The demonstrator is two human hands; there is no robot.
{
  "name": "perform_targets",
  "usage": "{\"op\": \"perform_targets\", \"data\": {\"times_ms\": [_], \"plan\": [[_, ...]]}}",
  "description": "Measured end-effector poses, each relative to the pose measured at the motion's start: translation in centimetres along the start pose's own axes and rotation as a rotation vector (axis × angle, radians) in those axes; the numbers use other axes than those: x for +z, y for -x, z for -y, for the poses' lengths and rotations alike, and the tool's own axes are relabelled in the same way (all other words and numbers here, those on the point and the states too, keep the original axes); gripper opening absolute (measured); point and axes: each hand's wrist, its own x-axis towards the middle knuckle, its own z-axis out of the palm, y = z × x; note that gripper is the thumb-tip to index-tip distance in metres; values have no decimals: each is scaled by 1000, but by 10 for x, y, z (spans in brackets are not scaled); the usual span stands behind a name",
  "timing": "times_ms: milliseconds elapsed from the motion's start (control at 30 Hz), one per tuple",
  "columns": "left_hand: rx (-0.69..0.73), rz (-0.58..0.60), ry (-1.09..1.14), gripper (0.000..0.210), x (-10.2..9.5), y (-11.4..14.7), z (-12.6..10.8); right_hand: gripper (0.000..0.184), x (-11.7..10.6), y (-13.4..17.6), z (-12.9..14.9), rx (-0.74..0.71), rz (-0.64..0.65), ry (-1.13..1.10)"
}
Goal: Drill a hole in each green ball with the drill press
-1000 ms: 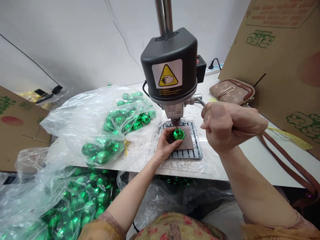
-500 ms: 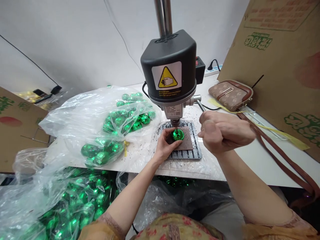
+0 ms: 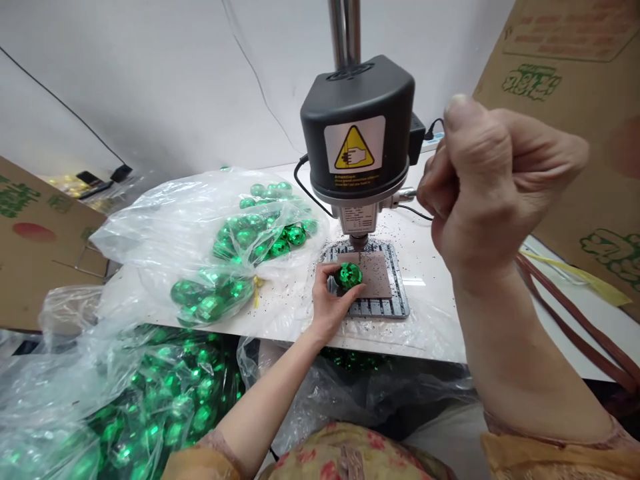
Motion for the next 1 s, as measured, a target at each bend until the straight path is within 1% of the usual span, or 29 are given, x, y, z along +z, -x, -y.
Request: {"op": "perform_targets", "data": {"times_ms": [100, 200, 300, 400, 533, 633, 767, 1000], "plan": [[62, -32, -87, 50, -10, 13, -7, 41, -1, 1, -4, -30, -6, -6], [159, -68, -173, 49, -20, 23, -12, 42, -2, 2, -4, -69, -5, 18], [273, -103, -251, 48, -29, 29, -15, 43, -2, 4, 0, 5, 3, 97], [353, -98, -312, 44, -37, 35, -16, 43, -2, 6, 3, 43, 5, 123], [395, -30, -283, 29, -44, 43, -18, 43, -1, 7, 2, 35, -26, 136], [388, -4, -221, 28, -48, 53, -19, 44, -1, 7, 1, 28, -34, 142], [394, -33, -193, 38, -53, 66, -22, 45, -2, 7, 0, 0, -19, 132], [505, -121, -303, 42, -58, 76, -33, 47, -5, 7, -2, -19, -9, 122]]}}
